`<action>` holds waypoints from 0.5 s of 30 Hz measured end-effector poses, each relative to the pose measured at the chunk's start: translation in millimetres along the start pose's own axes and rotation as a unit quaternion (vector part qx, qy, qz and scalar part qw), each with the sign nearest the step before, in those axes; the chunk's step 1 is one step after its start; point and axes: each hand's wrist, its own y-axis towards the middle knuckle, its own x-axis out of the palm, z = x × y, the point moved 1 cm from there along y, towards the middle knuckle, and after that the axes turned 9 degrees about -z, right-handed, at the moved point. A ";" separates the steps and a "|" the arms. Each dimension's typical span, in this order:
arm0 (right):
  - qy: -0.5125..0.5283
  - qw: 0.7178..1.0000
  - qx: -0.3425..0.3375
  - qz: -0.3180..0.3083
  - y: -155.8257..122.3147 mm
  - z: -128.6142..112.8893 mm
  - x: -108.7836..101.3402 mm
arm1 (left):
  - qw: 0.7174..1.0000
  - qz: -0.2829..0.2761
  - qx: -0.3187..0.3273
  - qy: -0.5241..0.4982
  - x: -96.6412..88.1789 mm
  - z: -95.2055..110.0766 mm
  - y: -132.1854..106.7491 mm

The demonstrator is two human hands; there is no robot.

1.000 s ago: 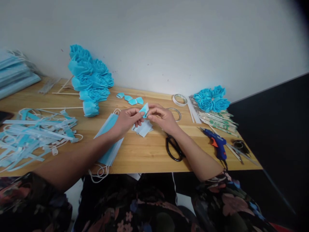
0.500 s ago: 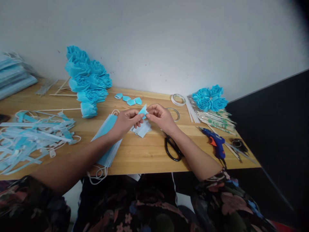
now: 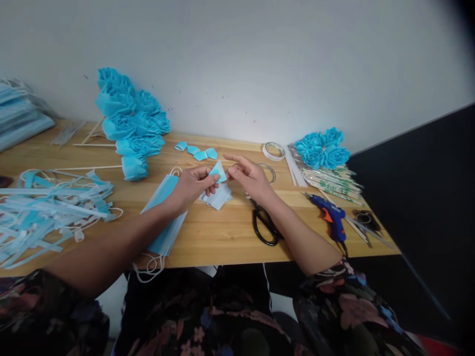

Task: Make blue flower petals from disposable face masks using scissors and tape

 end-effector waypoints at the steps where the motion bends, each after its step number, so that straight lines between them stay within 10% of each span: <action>1: 0.003 1.000 0.001 0.005 0.0 -0.5 -1.4 | 1.000 -0.004 -0.005 -0.002 0.0 0.3 -0.4; 15: -0.001 0.999 0.020 -0.031 0.1 -3.3 0.7 | 0.999 -0.039 -0.021 0.002 1.4 -7.3 0.4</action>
